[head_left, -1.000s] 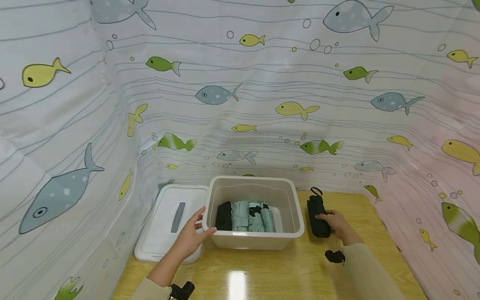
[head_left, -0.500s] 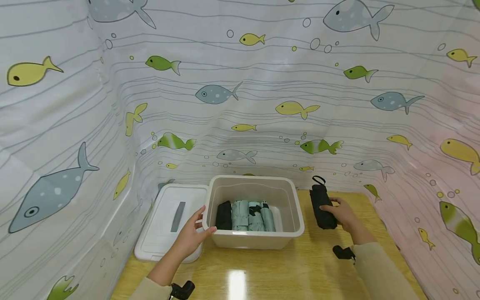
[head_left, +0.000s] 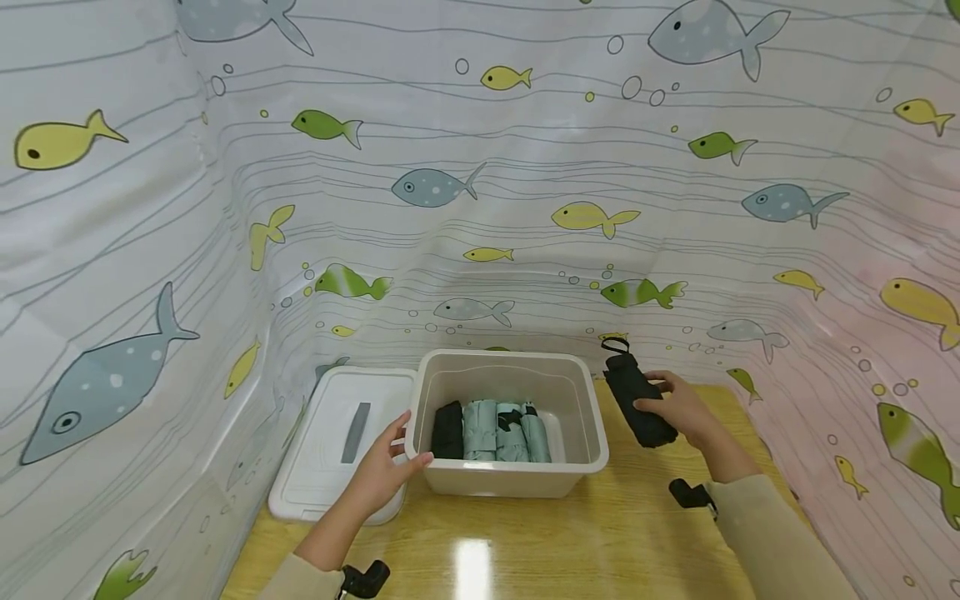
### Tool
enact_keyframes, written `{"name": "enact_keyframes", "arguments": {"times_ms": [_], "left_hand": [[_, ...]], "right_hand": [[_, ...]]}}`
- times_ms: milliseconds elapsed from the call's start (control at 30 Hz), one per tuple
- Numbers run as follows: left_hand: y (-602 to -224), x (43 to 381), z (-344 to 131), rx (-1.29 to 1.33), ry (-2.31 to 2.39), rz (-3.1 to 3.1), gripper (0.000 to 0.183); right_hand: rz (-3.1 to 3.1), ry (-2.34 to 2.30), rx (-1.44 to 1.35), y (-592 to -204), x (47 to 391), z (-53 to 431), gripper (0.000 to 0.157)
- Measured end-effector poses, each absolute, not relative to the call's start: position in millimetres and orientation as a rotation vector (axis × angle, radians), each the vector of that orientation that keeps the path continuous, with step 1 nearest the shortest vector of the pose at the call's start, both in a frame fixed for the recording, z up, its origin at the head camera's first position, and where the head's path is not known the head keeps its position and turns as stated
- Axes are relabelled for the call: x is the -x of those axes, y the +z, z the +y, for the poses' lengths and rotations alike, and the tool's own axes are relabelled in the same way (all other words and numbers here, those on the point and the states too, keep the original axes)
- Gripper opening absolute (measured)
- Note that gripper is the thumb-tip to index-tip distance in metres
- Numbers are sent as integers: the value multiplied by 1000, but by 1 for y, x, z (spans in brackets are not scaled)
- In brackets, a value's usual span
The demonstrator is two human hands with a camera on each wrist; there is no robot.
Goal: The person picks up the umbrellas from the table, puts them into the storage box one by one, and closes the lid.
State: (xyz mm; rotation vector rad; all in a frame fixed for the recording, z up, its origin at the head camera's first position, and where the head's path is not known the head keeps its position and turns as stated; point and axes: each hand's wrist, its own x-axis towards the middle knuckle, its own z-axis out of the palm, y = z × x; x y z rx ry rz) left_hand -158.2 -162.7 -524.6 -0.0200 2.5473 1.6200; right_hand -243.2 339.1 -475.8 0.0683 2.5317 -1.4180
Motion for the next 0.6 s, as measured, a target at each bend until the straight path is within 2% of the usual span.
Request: {"name": "enact_keyframes", "arguments": {"times_ms": [267,600], "left_hand": [[-525,156,-162,32,1602,2549,92],[-521,155,-162,14,1600,2567,92]], "right_hand": [[2653,-1325,11,-452,239,328,78],[2842,-953,161,-418,243,308,72]]}}
